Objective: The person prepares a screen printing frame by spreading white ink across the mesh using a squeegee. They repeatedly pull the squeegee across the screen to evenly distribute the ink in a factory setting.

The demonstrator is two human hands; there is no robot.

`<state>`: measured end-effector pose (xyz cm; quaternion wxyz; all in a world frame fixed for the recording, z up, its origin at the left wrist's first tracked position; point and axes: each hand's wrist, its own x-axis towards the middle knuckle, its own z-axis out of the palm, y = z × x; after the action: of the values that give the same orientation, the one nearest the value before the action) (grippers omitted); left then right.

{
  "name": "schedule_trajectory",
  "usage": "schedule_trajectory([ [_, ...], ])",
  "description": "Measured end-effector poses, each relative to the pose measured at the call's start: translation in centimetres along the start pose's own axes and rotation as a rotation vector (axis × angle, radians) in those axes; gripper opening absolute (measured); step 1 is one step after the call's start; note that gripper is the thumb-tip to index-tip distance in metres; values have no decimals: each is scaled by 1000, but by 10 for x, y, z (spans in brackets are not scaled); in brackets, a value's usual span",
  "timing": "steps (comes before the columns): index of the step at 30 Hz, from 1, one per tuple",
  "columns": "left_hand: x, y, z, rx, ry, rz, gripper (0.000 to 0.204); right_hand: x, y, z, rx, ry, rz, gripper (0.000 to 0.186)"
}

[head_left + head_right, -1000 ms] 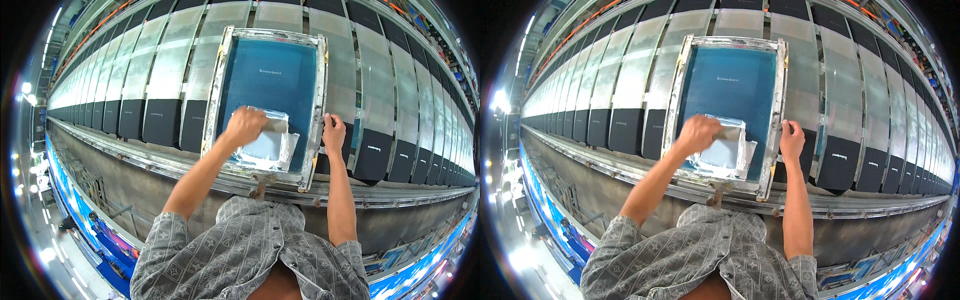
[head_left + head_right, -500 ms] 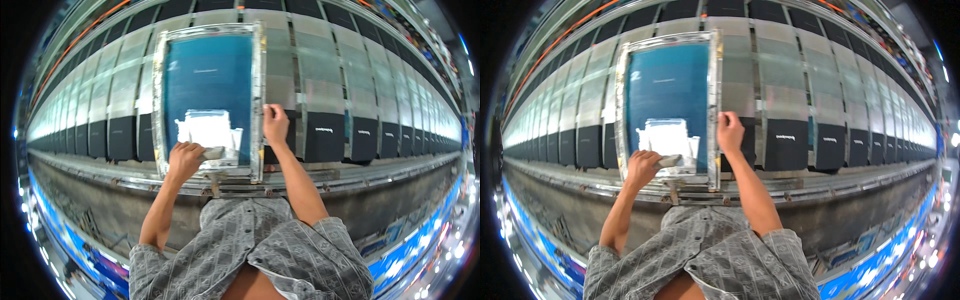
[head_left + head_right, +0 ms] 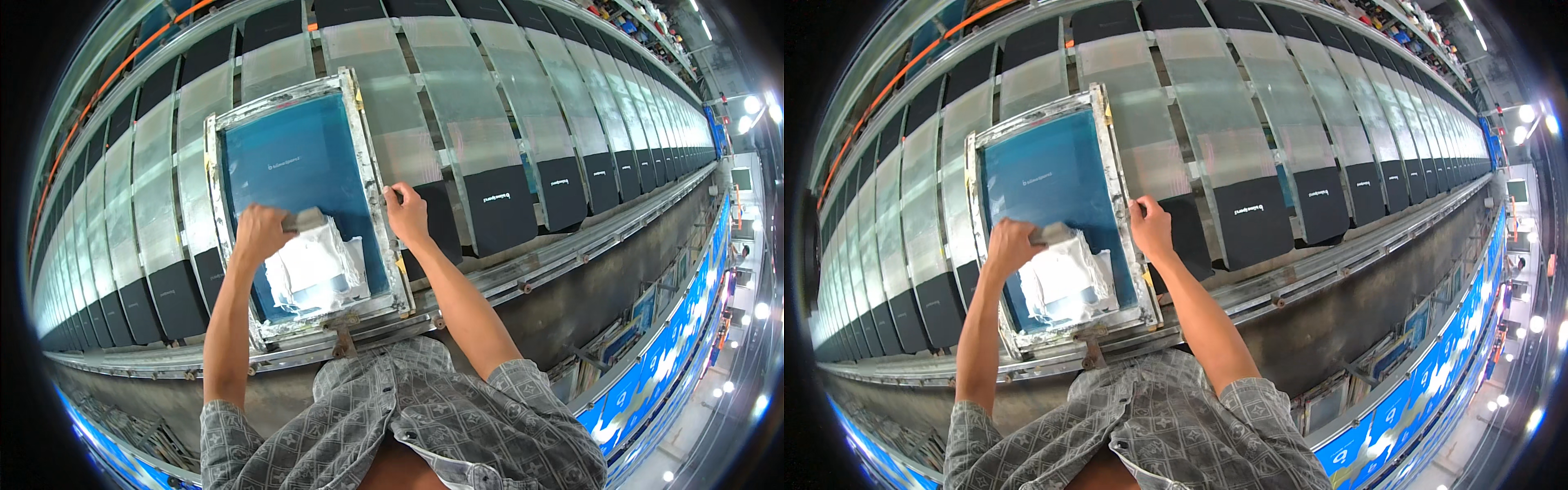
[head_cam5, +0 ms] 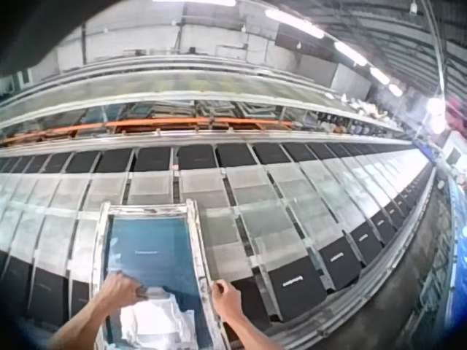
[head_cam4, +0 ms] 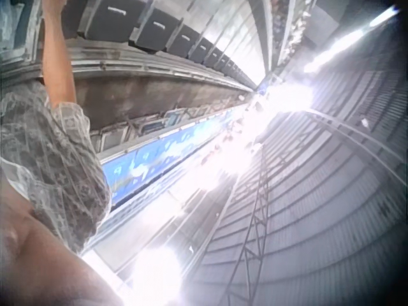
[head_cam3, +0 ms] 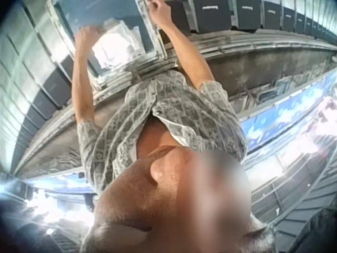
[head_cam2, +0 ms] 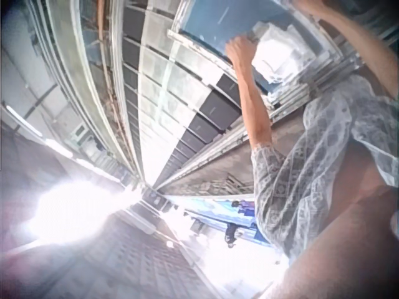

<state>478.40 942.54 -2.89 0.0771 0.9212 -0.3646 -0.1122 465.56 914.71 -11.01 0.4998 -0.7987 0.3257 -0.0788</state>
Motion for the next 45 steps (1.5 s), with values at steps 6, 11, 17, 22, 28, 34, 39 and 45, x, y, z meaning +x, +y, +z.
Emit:
schedule_trajectory([
  [6, -56, 25, 44, -106, -101, 3, 12, 2, 11, 4, -35, 69, -107, 29],
  [11, -68, 34, 27, -143, -174, 60, 13, 3, 16, 6, -7, 72, -55, 31],
  [17, 4, -3, 11, -16, 44, 76, 17, 5, 14, 8, -1, -4, -7, 33],
  [22, -66, 32, 44, -92, -67, 24, 11, 6, 14, 6, 25, 7, 39, 33],
  [28, -72, 34, 27, -83, -95, 95, 16, 6, 16, 7, -35, 32, -12, 33],
  [34, -12, 4, 11, -49, 58, 81, 9, 4, 14, 7, -21, -8, 27, 32],
  [39, -115, 44, 72, 15, 388, 96, 27, -2, -26, -8, -22, -22, 6, 29],
  [45, -202, 19, 44, 74, 248, -2, 47, -37, -54, 53, 33, 69, -237, 26],
])
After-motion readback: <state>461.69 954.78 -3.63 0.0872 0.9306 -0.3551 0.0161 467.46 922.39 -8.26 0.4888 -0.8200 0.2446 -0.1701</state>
